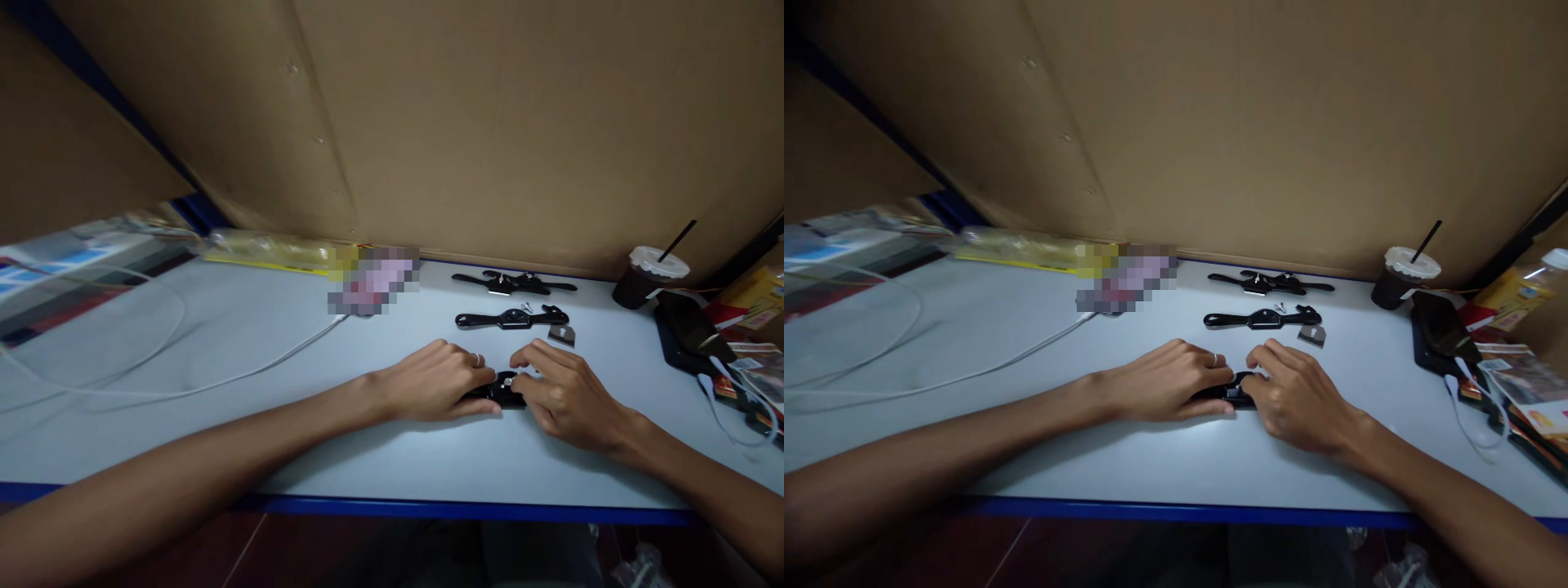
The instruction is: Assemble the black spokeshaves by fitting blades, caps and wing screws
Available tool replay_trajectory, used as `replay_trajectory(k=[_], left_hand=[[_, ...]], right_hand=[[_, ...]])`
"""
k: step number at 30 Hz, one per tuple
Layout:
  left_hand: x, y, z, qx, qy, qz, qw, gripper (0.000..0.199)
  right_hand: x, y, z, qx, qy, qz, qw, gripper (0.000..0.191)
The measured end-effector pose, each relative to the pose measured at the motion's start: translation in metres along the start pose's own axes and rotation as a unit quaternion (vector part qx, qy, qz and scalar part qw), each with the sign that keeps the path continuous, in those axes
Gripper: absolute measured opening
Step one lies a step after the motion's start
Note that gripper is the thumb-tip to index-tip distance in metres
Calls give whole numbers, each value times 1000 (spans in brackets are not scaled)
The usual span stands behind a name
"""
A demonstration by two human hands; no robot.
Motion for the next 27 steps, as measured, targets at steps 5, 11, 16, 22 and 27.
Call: replay_trajectory(k=[5, 11, 16, 22, 27], left_hand=[[0, 0, -1, -4, 3, -6, 1000, 60], [0, 1, 0, -8, 4, -14, 1000, 64], [0, 1, 0, -3, 2, -12, 1000, 64], [0, -1, -1, -2, 7, -8, 1000, 61], [0, 2, 0, 0, 4, -8, 1000, 61]], right_hand=[[-1, 0, -5, -30, 29, -5, 999, 32], [1, -2, 4, 32, -10, 27, 999, 27], [1, -2, 3, 25, 7, 2, 1000, 21], [-1, 0, -2, -17, 36, -3, 999, 23], [0, 0, 0, 10, 23, 5, 1000, 22]])
Point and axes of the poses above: each hand's wrist, its own x-axis towards the middle knuckle, its own y-axis out of the palm, z = x × y, the point moved 3 cm from there along x, towards the middle knuckle, and after that the axes turned 1 degree about y, right-handed, at the moved point
